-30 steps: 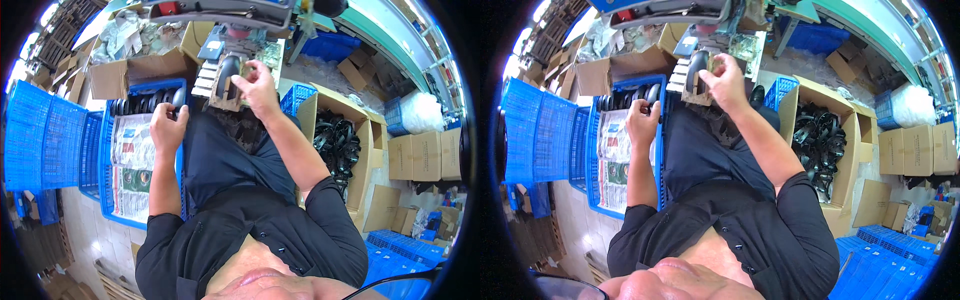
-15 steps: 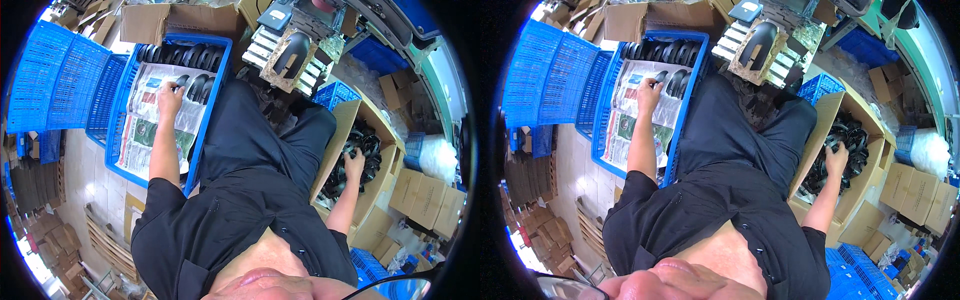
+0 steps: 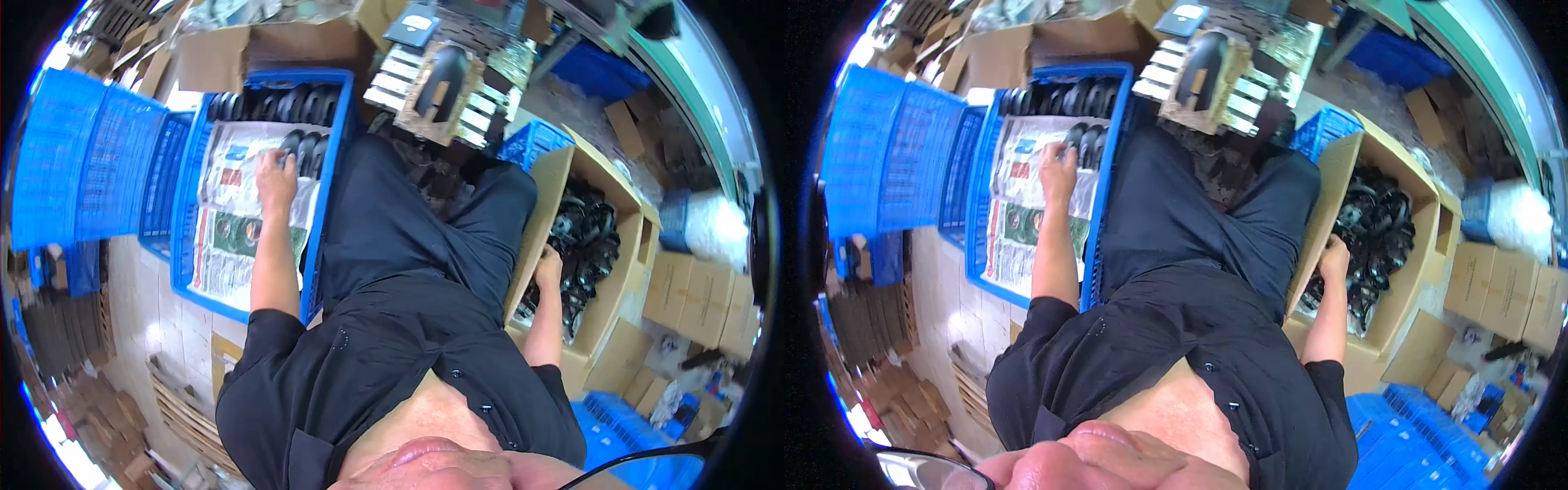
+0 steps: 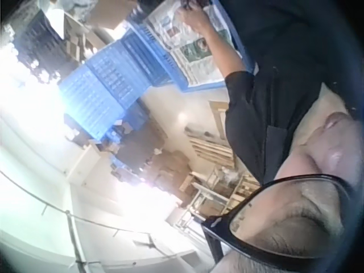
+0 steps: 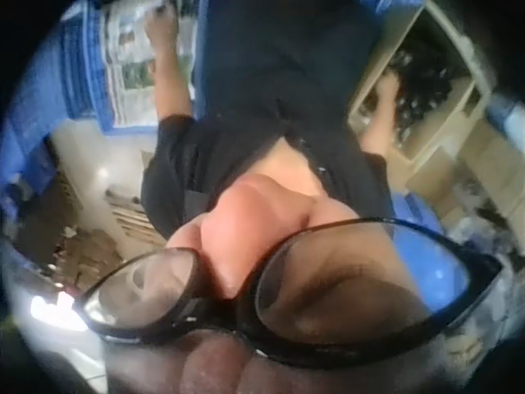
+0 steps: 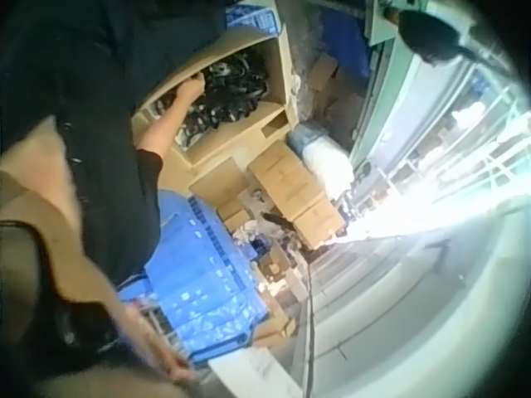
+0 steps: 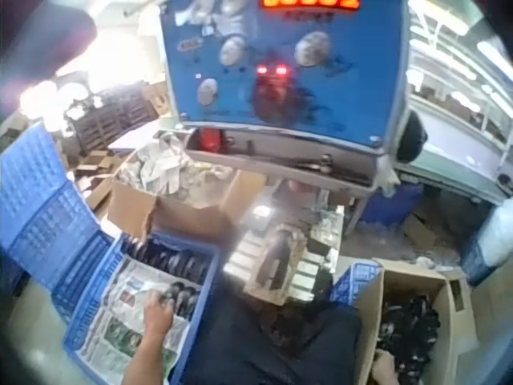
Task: Using a pad printing machine to apply markings or logos to black plastic components.
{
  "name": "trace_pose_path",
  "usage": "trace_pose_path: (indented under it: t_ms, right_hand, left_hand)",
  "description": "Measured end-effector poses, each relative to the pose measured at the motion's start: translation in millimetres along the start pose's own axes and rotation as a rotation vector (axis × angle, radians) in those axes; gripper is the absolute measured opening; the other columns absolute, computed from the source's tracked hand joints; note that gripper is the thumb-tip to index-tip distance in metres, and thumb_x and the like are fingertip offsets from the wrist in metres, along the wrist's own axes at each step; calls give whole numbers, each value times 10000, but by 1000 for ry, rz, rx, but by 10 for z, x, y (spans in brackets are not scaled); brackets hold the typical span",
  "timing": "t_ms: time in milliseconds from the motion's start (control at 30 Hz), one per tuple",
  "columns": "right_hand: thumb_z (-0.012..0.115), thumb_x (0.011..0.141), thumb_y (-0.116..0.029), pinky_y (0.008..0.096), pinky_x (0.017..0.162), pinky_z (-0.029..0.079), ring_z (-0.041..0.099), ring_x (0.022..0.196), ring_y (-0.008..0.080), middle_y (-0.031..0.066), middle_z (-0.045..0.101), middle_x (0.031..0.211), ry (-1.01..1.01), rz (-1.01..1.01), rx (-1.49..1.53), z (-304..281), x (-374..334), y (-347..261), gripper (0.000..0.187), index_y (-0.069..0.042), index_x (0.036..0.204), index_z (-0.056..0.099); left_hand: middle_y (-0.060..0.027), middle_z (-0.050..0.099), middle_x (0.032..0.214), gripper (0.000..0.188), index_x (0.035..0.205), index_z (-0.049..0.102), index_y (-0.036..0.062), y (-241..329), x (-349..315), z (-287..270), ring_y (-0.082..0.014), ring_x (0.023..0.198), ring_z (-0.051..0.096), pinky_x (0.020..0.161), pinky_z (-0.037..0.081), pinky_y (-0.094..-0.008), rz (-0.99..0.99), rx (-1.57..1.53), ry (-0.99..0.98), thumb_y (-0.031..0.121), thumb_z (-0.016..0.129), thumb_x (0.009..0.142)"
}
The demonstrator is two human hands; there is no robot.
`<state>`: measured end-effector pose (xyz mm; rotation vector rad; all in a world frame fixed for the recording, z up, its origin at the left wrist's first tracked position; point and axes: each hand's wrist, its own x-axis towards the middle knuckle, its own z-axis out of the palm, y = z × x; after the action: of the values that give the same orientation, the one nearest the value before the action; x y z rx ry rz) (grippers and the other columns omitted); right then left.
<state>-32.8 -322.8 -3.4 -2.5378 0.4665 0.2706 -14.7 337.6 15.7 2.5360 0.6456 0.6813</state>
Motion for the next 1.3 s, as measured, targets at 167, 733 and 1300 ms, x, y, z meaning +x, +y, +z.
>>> trace_pose_path:
  t_ms: [167, 733, 1300]
  right_hand:
    - [722, 872, -280, 435, 786, 553, 727, 853, 327, 187, 742, 891, 144, -105, 19, -166, 178, 150, 264, -28, 951, 726]
    - [576, 1019, -91, 352, 918, 579, 722, 1056, 166, 78, 751, 1201, -145, -199, 1465, -915, -289, -528, 320, -27, 1321, 661]
    - [735, 1002, -36, 236, 725, 517, 641, 892, 85, 36, 713, 1099, -588, -295, 1325, -129, -678, -2023, 456, -7, 1432, 586]
  left_hand:
    - [-171, 766, 1061, 218, 1065, 770, 3, 119, -128, -51, -346, 1033, 708, 960, 536, -447, 37, -99, -46, 185, 763, 947]
    - [-90, 745, 1130, 315, 1240, 745, 28, 2441, -734, -343, -175, 985, 697, 870, 566, -321, 327, -624, -471, 132, 812, 950]
    - [-168, 686, 940, 220, 1005, 686, -2, 2804, -1042, -540, -359, 861, 700, 759, 550, -423, 456, -601, -894, 189, 787, 967]
